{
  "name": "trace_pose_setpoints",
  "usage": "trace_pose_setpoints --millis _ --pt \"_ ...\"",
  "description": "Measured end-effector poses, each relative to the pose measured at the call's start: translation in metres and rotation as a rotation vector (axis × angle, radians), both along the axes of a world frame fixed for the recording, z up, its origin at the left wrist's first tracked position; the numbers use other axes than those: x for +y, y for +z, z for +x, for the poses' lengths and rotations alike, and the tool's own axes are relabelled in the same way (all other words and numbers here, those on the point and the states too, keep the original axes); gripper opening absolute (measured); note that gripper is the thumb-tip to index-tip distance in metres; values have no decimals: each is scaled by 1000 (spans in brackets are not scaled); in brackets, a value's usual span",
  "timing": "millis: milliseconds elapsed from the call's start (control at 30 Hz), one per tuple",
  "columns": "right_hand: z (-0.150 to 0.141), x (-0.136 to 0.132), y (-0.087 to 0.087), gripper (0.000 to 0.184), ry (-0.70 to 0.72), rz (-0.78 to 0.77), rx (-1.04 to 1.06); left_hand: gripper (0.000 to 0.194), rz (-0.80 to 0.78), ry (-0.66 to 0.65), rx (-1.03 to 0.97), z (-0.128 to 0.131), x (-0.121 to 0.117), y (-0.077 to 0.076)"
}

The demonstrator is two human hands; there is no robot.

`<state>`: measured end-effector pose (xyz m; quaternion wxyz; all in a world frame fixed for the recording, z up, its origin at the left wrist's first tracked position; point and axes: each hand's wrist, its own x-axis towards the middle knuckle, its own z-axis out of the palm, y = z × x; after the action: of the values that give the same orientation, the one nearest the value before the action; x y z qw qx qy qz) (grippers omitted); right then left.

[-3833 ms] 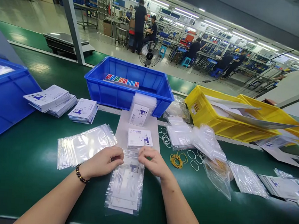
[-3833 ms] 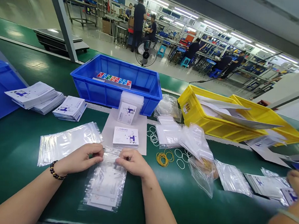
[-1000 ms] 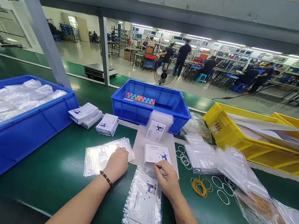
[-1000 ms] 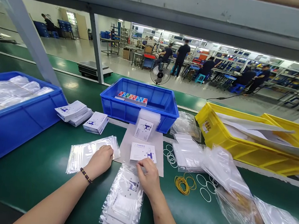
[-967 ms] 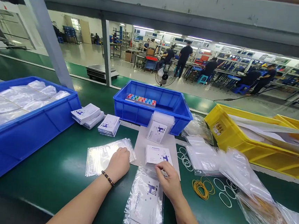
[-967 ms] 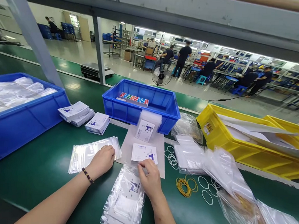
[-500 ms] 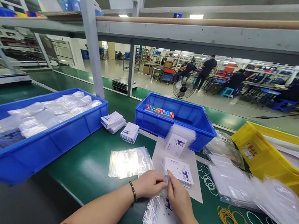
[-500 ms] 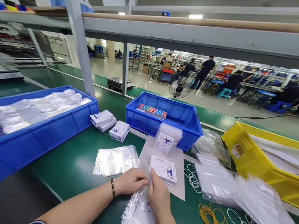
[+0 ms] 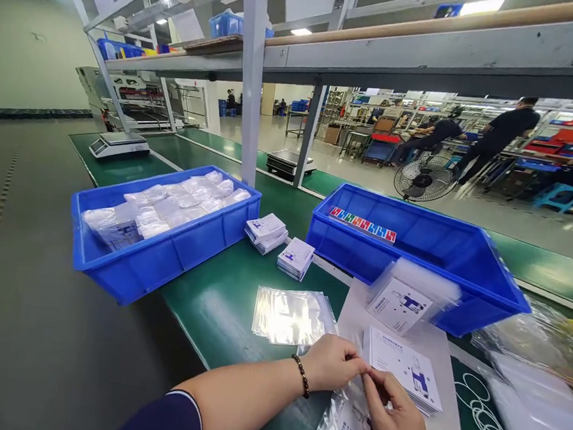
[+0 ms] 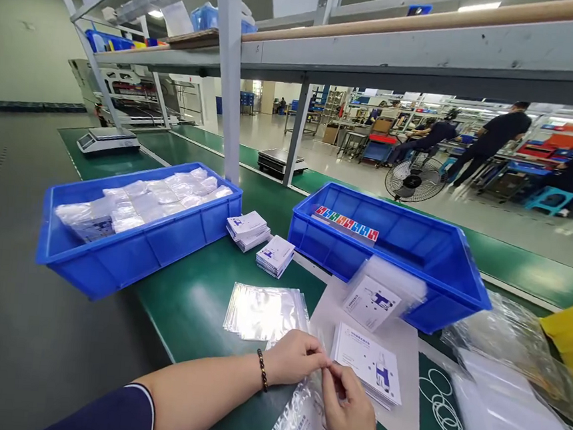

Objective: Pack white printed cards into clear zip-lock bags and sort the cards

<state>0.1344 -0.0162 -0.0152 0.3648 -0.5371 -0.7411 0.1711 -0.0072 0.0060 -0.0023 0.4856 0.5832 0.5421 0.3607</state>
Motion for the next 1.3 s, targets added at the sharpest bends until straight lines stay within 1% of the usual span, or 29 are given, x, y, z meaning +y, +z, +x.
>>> trace_pose_setpoints --millis 67,133,233,267,300,367,400,433,500,567,633,700,733,767,800,833,867,900,933,967,1033,1067,1133,1167,1200,1233,1267,1300 --pt "1 -1 0 37 -22 -15 28 26 -1 -29 15 0 -1 2" --pt "2 0 -4 35 -5 -26 16 27 15 -65 78 1 -2 3" --pt "5 4 -11 31 51 -7 -61 30 80 -79 226 4 -6 6" --pt "6 5 -13 30 39 19 -95 31 96 -82 256 6 -7 6" --pt "7 6 -13 28 13 45 -139 31 105 -91 263 8 -9 6" --pt "8 8 -13 26 -121 141 -205 30 116 -118 249 11 -9 2" --pt "8 8 -12 26 -164 184 -220 30 115 -130 235 12 -8 0" --pt "8 8 -11 25 -177 230 -224 29 109 -135 218 12 -5 -3" --pt "6 5 -8 23 -116 306 -229 31 91 -125 174 10 1 -8" --pt "3 0 -5 24 -12 309 -261 33 75 -101 129 5 6 -11" --pt "2 -3 -3 21 70 252 -279 36 57 -85 98 0 8 -9" --pt "5 -4 0 25 126 167 -228 37 73 -55 78 -6 7 -3" --pt "7 -4 1 25 151 118 -174 35 130 -42 77 -9 6 1" --pt "11 -3 3 25 175 64 -111 30 222 -43 84 -12 4 5" --pt "14 -2 6 23 198 5 -48 24 347 -82 108 -14 2 9" --pt "19 -1 9 22 222 -59 6 20 444 -158 141 -16 1 12" --pt "23 0 12 20 247 -131 48 16 508 -252 182 -18 0 14" --pt "27 0 15 17 268 -209 78 14 532 -344 230 -20 -1 16" --pt "32 0 17 15 283 -288 101 14 514 -411 276 -21 -1 16" --pt "36 0 20 15 288 -365 120 16 481 -446 317 -22 -1 16" --pt "42 1 23 24 284 -462 154 20 411 -450 365 -23 1 16" --pt "44 2 23 28 271 -456 174 21 375 -445 368 -23 2 15" --pt "47 6 21 27 184 -339 203 22 298 -459 347 -23 3 15" --pt "48 9 19 22 95 -256 195 23 262 -468 329 -22 3 15" --pt "48 13 17 17 -26 -185 165 24 233 -475 307 -21 2 15" --pt "49 17 14 11 -161 -144 115 25 208 -482 284 -20 2 16" --pt "50 21 11 9 -287 -142 58 25 186 -489 261 -19 1 16" --pt "51 25 7 13 -391 -167 10 26 167 -499 240 -17 0 16"
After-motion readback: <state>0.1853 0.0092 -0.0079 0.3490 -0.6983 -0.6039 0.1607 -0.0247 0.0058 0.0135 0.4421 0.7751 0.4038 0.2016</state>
